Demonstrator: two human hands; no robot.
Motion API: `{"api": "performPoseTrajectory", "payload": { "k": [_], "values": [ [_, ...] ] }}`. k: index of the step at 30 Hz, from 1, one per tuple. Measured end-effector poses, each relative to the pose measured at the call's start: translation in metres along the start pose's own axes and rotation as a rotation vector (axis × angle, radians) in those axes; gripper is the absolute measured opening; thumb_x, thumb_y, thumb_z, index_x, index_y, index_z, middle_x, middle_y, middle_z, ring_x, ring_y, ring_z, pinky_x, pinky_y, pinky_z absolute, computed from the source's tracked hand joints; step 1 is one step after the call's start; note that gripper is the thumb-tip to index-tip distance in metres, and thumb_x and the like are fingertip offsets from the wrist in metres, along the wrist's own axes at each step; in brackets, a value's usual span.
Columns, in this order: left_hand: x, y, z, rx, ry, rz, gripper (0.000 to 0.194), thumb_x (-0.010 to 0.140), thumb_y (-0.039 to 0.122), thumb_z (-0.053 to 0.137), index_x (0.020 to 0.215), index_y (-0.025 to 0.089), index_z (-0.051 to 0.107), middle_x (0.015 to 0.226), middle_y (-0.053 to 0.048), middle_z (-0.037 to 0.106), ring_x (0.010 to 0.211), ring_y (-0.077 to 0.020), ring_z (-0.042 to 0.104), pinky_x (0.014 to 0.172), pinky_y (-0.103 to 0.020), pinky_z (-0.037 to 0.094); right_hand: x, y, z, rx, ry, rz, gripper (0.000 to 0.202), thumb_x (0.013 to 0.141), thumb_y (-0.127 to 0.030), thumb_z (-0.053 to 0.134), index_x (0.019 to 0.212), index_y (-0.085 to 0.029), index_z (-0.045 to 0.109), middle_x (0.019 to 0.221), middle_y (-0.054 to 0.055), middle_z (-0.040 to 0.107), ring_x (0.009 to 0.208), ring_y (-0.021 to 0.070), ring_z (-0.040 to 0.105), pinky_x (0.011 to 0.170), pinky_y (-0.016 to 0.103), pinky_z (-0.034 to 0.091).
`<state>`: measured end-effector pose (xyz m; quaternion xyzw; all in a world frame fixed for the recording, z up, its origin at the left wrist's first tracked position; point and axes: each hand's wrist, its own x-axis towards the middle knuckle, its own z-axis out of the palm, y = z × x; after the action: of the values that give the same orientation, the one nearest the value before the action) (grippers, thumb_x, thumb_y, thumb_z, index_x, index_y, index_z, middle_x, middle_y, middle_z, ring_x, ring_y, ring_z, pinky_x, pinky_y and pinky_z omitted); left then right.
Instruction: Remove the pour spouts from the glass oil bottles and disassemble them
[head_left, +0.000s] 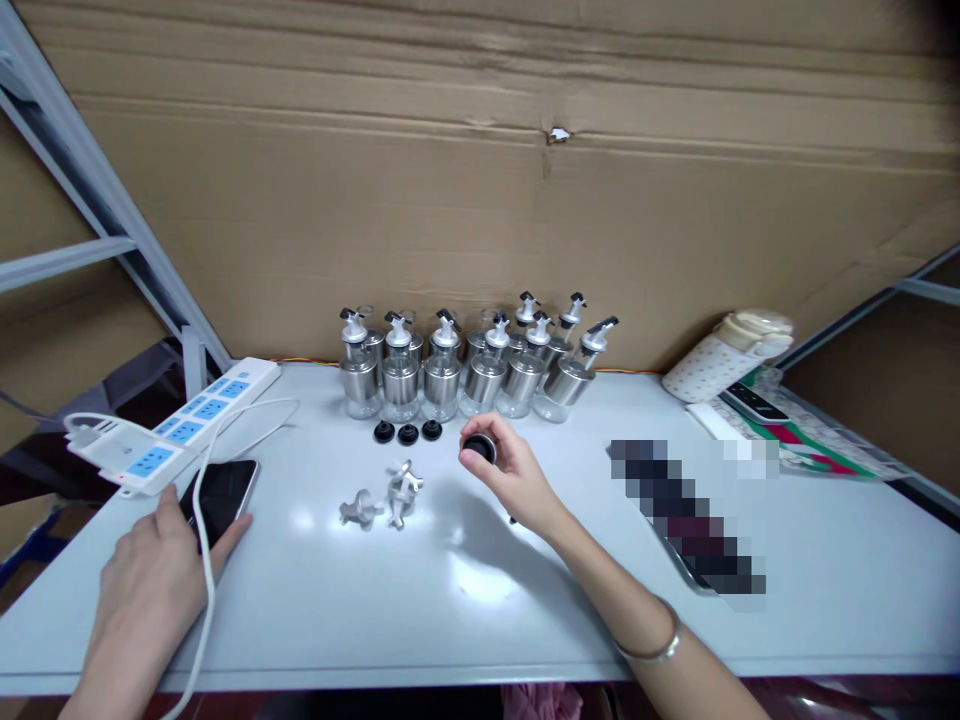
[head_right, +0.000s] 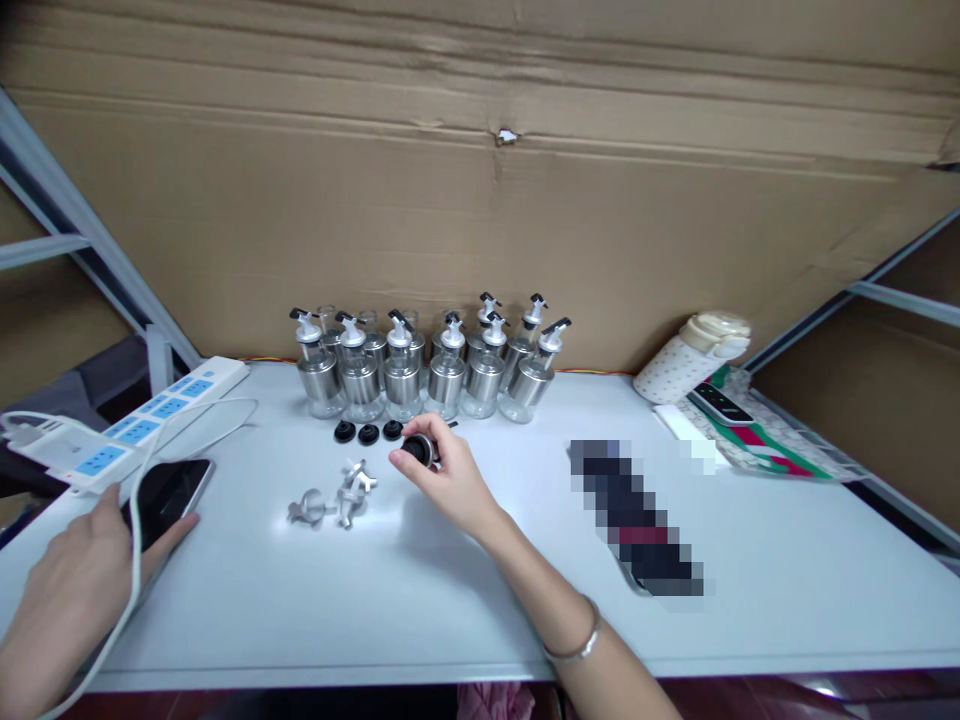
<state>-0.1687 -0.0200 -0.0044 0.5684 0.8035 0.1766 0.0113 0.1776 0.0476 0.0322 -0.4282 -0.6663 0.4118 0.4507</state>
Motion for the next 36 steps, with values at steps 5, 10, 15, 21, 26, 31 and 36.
{"api": "performPoseTrajectory", "payload": {
  "k": [5,10,15,21,26,31,36],
  "values": [
    [-0.010,0.030,0.018,0.048,0.043,0.209,0.083,0.080,0.065,0.031,0.132,0.000,0.041,0.146,-0.028,0.026,0.140,-0.0439,0.012,0.108,-0.061,0.020,0.000,0.000,0.000,0.033,0.010,-0.010,0.027,0.080,-0.047,0.060,0.091,-0.023,0.054,0.080,0.001,0.053,0.073,0.0152,0.048,0.067,0.028,0.039],
    [-0.026,0.094,0.023,-0.563,-0.184,0.433,0.056,0.091,0.052,0.031,0.137,0.021,0.036,0.148,-0.012,0.031,0.137,-0.0287,0.027,0.111,-0.047,0.025,0.001,-0.002,-0.001,0.088,0.015,-0.002,0.041,0.080,-0.061,0.053,0.091,-0.022,0.052,0.073,0.000,0.050,0.063,0.0129,0.044,0.057,0.025,0.036],
    [-0.030,0.156,0.021,-1.180,-0.527,0.321,0.054,0.091,0.056,0.032,0.132,0.020,0.037,0.126,-0.014,0.049,0.109,-0.0234,0.053,0.085,-0.034,0.046,0.000,0.000,-0.003,0.183,0.081,0.015,0.045,0.081,-0.066,0.045,0.090,-0.022,0.051,0.067,-0.002,0.045,0.059,0.0115,0.041,0.051,0.022,0.035],
    [-0.006,0.200,0.019,-1.337,-0.736,0.406,0.048,0.086,0.049,0.048,0.122,0.017,0.047,0.091,-0.006,0.059,0.081,-0.0175,0.057,0.069,-0.028,0.043,-0.001,0.004,-0.001,0.310,0.007,-0.021,0.037,0.083,-0.059,0.046,0.089,-0.023,0.047,0.076,-0.002,0.047,0.060,0.0117,0.047,0.053,0.025,0.041],
    [-0.008,0.200,0.027,-1.388,-0.762,0.440,0.052,0.086,0.045,0.052,0.126,0.015,0.044,0.075,-0.002,0.061,0.069,-0.0151,0.059,0.067,-0.027,0.042,-0.002,0.006,0.002,0.425,-0.196,-0.052,0.032,0.081,-0.052,0.050,0.095,-0.024,0.041,0.074,-0.003,0.048,0.057,0.0131,0.051,0.055,0.029,0.044],
    [-0.016,0.191,0.029,-1.426,-0.728,0.468,0.048,0.087,0.040,0.053,0.128,0.015,0.045,0.080,-0.003,0.062,0.073,-0.0148,0.061,0.071,-0.026,0.044,-0.003,0.010,0.006,0.391,-0.230,-0.030,0.024,0.084,-0.045,0.047,0.094,-0.024,0.041,0.078,-0.002,0.049,0.059,0.0122,0.050,0.058,0.029,0.043],
    [-0.016,0.189,0.034,-1.431,-0.594,0.411,0.044,0.086,0.036,0.057,0.126,0.018,0.047,0.092,-0.004,0.060,0.082,-0.0149,0.061,0.077,-0.026,0.046,0.000,0.003,0.002,0.056,-0.082,-0.112,0.022,0.086,-0.039,0.047,0.096,-0.023,0.060,0.098,0.005,0.047,0.088,0.0184,0.052,0.080,0.036,0.045]
  ]
}}
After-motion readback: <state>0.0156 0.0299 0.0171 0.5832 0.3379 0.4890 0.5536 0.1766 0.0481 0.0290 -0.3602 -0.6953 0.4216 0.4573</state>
